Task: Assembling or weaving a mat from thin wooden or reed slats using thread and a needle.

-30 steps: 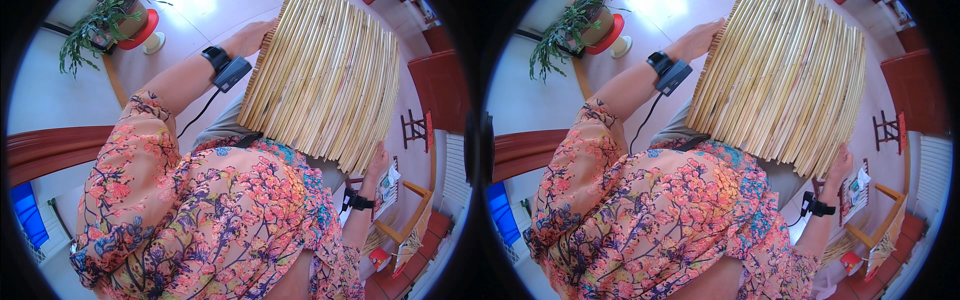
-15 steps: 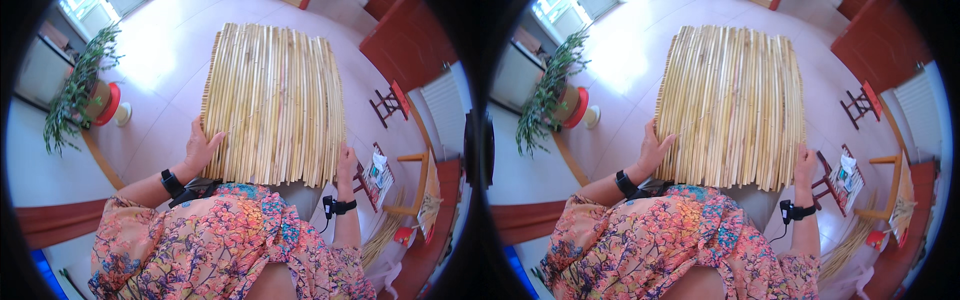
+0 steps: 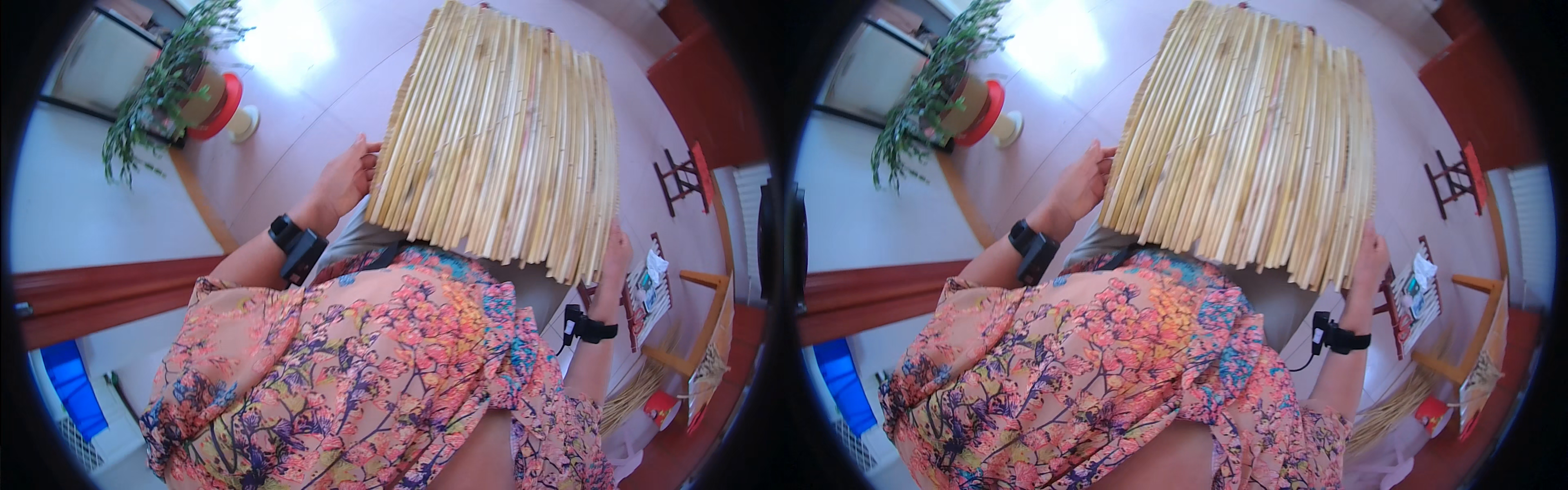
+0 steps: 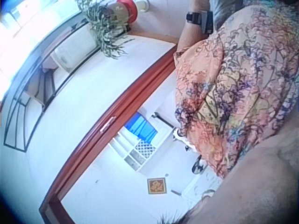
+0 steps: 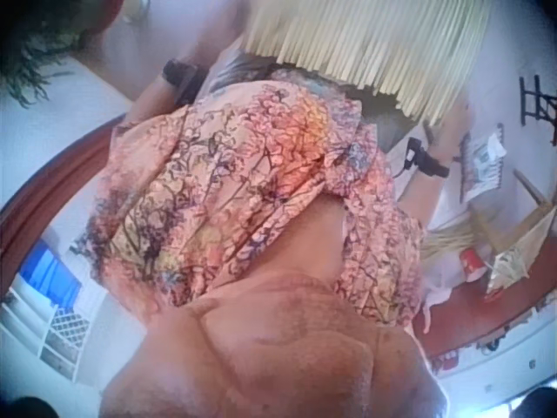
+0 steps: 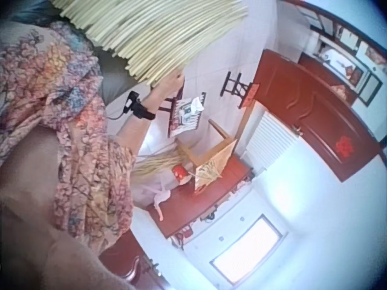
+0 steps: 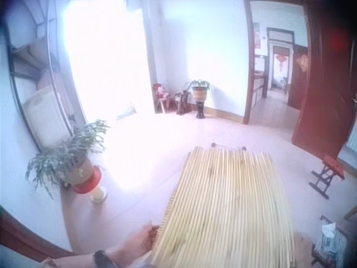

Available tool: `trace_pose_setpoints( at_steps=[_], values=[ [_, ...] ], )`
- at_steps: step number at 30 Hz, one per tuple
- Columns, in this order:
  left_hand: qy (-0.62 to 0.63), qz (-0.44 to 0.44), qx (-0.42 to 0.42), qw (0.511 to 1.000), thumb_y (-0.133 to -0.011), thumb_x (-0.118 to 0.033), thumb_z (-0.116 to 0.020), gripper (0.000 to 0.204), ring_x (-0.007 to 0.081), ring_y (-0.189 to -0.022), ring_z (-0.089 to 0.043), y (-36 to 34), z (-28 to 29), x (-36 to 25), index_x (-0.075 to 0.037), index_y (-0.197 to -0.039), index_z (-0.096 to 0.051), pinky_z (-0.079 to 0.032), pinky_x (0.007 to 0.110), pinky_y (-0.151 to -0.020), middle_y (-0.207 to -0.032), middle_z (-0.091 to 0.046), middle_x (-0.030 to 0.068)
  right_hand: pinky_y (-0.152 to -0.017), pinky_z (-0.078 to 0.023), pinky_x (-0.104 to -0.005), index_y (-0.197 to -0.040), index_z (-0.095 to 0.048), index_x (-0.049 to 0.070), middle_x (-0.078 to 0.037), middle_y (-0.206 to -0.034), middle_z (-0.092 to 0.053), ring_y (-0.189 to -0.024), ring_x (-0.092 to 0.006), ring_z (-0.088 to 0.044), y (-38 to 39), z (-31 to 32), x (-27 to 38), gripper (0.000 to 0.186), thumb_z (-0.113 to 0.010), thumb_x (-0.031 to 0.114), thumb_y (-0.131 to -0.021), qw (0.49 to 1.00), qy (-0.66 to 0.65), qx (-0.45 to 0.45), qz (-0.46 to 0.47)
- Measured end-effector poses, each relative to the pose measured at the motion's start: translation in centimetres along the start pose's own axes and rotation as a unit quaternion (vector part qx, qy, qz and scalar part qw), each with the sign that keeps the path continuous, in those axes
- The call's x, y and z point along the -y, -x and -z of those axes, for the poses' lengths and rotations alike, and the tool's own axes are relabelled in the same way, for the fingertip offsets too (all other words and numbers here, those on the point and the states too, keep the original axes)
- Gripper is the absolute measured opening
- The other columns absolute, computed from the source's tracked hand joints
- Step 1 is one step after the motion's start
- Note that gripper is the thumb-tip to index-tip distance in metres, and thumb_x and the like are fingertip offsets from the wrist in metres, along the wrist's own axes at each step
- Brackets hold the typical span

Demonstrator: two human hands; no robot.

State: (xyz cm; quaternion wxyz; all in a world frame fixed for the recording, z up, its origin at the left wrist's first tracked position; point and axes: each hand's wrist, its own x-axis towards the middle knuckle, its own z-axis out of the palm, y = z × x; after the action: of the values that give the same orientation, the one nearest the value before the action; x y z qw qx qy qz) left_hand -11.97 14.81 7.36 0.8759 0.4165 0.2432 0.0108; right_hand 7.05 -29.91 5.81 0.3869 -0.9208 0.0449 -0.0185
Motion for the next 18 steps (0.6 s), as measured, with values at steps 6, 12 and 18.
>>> trace_pose_setpoints(
  at_steps=[6,12,18],
  values=[
    [0.127,0.033,0.16,0.978,-0.089,-0.024,-0.047,0.043,0.0213,-0.104,-0.052,2.3,-0.3,1.8,-0.001,-0.123,-0.037,-0.044,0.036,-0.09,-0.116,-0.05,0.0132,-0.06,-0.042,-0.0275,-0.08,-0.059,-0.006,-0.008,-0.066,-0.058,-0.061,-0.0126,-0.051,0.4,-0.2,1.4,0.05,-0.048,0.042,-0.086,0.996,-0.074,0.048,-0.013],
    [0.128,0.027,0.106,0.986,-0.083,-0.009,-0.054,0.048,0.0234,-0.108,-0.05,3.6,-1.4,2.1,-0.001,-0.126,-0.033,-0.042,0.038,-0.092,-0.119,-0.047,0.0139,-0.059,-0.042,-0.0282,-0.075,-0.057,-0.006,-0.009,-0.064,-0.057,-0.06,-0.0137,-0.05,1.3,-0.5,2.1,0.05,-0.049,0.041,-0.086,0.997,-0.07,0.019,0.018],
    [0.117,-0.01,0.014,0.993,-0.083,-0.002,-0.049,0.041,0.0239,-0.102,-0.053,3.6,-2.7,3.2,-0.001,-0.123,-0.036,-0.045,0.04,-0.088,-0.114,-0.05,0.0147,-0.057,-0.041,-0.0294,-0.069,-0.054,-0.005,-0.01,-0.062,-0.055,-0.06,-0.013,-0.048,1.1,-0.8,1.2,0.049,-0.05,0.041,-0.086,0.998,-0.05,-0.03,0.008]
  ],
)
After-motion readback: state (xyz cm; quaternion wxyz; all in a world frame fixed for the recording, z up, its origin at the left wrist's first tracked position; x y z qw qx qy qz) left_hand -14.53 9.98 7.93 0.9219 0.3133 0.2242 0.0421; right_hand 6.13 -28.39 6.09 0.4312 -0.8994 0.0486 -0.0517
